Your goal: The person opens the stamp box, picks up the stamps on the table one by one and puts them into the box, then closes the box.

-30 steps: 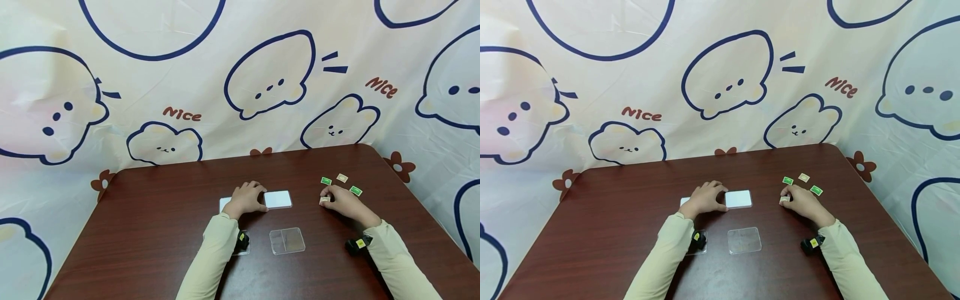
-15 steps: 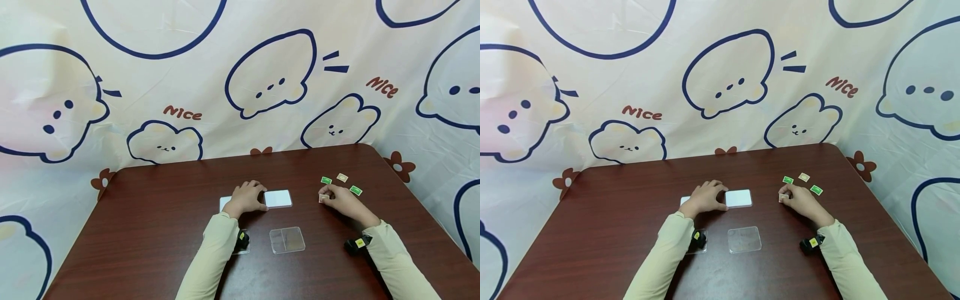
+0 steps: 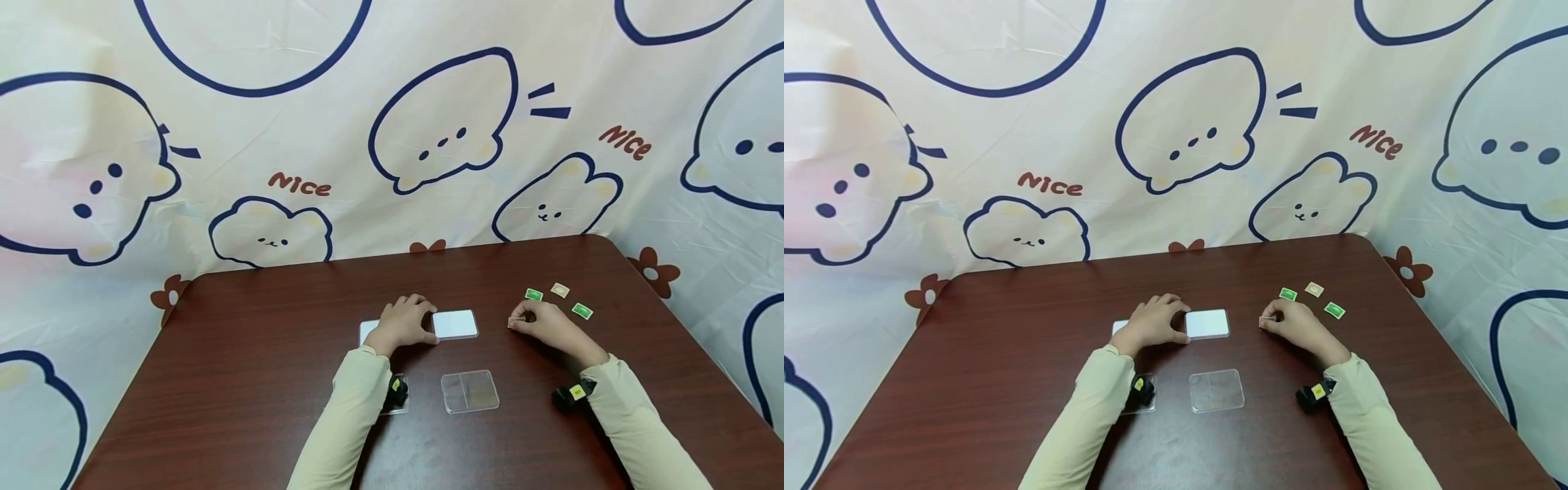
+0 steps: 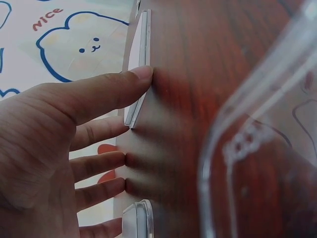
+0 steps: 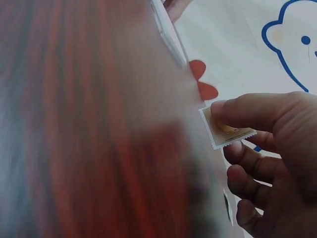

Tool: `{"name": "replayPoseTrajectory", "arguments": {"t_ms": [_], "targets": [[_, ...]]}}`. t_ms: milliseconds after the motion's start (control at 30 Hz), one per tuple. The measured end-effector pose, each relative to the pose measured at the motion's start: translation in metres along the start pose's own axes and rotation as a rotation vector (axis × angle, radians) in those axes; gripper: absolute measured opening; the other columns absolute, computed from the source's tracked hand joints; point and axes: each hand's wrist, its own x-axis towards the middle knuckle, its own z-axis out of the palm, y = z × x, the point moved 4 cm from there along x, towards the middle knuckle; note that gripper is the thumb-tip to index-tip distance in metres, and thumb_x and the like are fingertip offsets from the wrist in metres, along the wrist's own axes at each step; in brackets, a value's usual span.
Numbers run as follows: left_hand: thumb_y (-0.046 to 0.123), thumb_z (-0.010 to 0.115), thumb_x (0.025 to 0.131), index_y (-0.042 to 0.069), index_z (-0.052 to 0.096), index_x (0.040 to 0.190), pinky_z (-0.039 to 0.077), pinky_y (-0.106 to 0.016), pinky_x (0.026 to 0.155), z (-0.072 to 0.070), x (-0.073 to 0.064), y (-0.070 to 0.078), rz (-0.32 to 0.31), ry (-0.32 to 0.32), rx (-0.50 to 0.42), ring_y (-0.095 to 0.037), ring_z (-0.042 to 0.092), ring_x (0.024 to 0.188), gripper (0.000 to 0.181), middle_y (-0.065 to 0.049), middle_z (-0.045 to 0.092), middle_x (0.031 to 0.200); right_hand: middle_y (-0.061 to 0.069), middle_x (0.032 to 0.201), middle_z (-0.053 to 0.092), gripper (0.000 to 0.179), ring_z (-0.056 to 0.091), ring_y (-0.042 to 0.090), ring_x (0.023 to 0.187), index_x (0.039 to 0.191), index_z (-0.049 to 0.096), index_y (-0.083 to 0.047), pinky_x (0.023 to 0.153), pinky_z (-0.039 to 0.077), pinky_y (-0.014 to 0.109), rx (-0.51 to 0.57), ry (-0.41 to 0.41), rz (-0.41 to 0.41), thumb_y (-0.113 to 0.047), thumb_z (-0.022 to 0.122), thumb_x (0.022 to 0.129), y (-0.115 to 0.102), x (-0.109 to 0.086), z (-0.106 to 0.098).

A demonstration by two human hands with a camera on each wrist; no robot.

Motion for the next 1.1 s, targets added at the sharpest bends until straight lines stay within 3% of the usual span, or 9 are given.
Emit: {"name": "replayPoseTrajectory", "arguments": {"t_ms": [200,667,1100], "targets": [[0.049,0.072,0.082,0.026,0.054,0.137,0.032,-0.055,0.109,-0.001,-0.002,0.0,-0.004,0.0,-0.007,-0.028,0.039,0.136,0.063,-0.001,0.044,0.147,-0.001,0.082,0.063,0.008,0.052,0.011,0.076,0.083,0.066,-0.013,0.073,0.045,0.029,0.014,-0.043,-0.047,-0.018,0.07,0.087,-0.017,0.012,0.009],[0.051,0.073,0.081,0.026,0.054,0.136,0.034,-0.053,0.108,-0.001,0.0,0.0,-0.009,-0.001,0.012,-0.027,0.041,0.135,0.063,-0.001,0.045,0.146,0.001,0.078,0.059,0.011,0.049,0.012,0.071,0.085,0.065,-0.009,0.065,0.042,0.026,0.068,-0.178,-0.069,-0.018,0.069,0.089,-0.059,0.043,0.036],[0.052,0.073,0.08,0.027,0.055,0.135,0.034,-0.053,0.108,-0.001,0.0,0.001,-0.017,0.0,0.017,-0.026,0.041,0.134,0.063,0.001,0.046,0.145,0.005,0.086,0.06,0.014,0.05,0.014,0.077,0.083,0.069,-0.007,0.069,0.043,0.027,0.055,-0.243,-0.118,-0.02,0.07,0.088,-0.079,0.055,0.058]]}}
